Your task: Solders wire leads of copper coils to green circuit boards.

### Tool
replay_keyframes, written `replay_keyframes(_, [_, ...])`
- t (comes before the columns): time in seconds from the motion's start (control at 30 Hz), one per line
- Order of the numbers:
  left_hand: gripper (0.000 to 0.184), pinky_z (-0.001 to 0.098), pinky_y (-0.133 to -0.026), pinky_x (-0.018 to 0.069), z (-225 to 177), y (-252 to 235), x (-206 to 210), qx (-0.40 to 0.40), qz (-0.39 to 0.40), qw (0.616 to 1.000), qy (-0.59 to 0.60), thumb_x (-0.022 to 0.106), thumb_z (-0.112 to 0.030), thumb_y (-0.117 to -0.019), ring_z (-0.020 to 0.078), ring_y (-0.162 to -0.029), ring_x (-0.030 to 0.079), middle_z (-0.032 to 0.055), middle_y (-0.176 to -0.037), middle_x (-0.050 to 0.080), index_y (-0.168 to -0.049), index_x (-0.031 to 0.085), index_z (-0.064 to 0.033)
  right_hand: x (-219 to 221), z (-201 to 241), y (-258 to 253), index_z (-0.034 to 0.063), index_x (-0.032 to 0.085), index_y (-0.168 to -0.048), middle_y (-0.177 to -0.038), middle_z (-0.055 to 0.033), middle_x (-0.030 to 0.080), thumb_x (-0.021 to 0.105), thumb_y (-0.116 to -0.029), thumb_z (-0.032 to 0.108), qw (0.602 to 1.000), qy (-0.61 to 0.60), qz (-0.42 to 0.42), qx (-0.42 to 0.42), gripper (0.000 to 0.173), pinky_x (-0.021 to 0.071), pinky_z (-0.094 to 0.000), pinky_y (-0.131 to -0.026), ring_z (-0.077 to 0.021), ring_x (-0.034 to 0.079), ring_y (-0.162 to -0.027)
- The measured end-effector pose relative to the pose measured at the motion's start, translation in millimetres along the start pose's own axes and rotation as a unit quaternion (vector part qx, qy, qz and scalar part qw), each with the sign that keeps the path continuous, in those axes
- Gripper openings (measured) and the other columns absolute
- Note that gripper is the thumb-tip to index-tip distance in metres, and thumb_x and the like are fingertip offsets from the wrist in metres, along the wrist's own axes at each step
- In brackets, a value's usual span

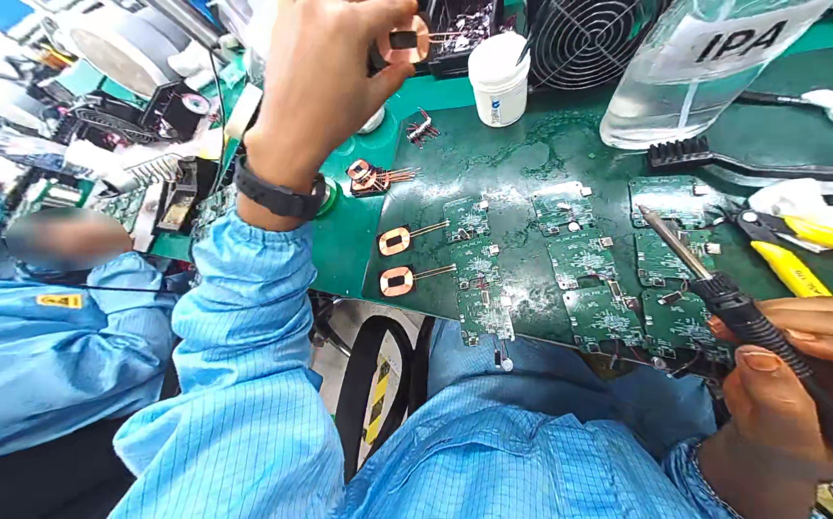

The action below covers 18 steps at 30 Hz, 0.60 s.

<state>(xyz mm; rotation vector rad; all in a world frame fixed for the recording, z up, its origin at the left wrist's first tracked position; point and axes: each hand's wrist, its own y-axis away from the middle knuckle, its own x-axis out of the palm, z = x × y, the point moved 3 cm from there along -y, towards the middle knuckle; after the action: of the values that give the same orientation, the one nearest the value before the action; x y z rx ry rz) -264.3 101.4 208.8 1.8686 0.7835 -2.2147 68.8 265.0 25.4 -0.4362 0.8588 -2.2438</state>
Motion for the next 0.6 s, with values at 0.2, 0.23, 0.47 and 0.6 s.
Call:
replay_keyframes(0.2, [0.036, 0.0608, -0.106, 0.0357, -15, -21, 21, 0.028, -0.006, 0.999, -0.043, 0.062, -0.021, -0.0983, 0.0444, -0.122, 0.057, 0.0233, -0.129, 0.064, -0.132, 0.069, -0.0096, 1, 1, -1, 0.0247, 0.065, -0.117, -0.108, 0.016, 0.067, 0.069, -0.0945, 0.025, 1.0, -0.001, -0.001, -0.003, 0.023, 0.0549, -0.0141, -0.079, -0.0005, 0.066, -0.098])
replay_keyframes(0.23, [0.036, 0.061, -0.106, 0.0355, -15, -22, 24, 0.029, -0.006, 0.998, -0.047, 0.062, -0.021, -0.0983, 0.0445, -0.122, 0.057, 0.0233, -0.129, 0.064, -0.132, 0.07, -0.0101, 1, 2, -2, 0.0249, 0.065, -0.117, -0.108, 0.016, 0.067, 0.069, -0.0945, 0.025, 1.0, 0.0, -0.001, -0.002, 0.023, 0.0549, -0.014, -0.079, -0.0003, 0.066, -0.097])
replay_keyframes(0.47, [0.035, 0.0624, -0.104, 0.0344, -11, -30, 37, 0.028, 0.0, 0.998, -0.06, 0.061, -0.018, -0.0983, 0.0435, -0.118, 0.06, 0.0228, -0.127, 0.064, -0.132, 0.07, -0.0114, 1, 3, -1, 0.025, 0.065, -0.118, -0.109, 0.0166, 0.067, 0.069, -0.0947, 0.027, 1.0, 0.011, 0.0, 0.001, 0.023, 0.0544, -0.0137, -0.08, 0.0001, 0.065, -0.099])
replay_keyframes(0.6, [0.034, 0.0628, -0.104, 0.0353, -10, -33, 41, 0.022, 0.001, 0.998, -0.067, 0.06, -0.018, -0.099, 0.0438, -0.119, 0.059, 0.0224, -0.127, 0.064, -0.13, 0.07, -0.0109, 2, 3, -2, 0.0242, 0.065, -0.116, -0.106, 0.0163, 0.066, 0.068, -0.0948, 0.028, 1.0, 0.03, -0.005, -0.003, 0.022, 0.054, -0.0136, -0.079, 0.0004, 0.065, -0.098])
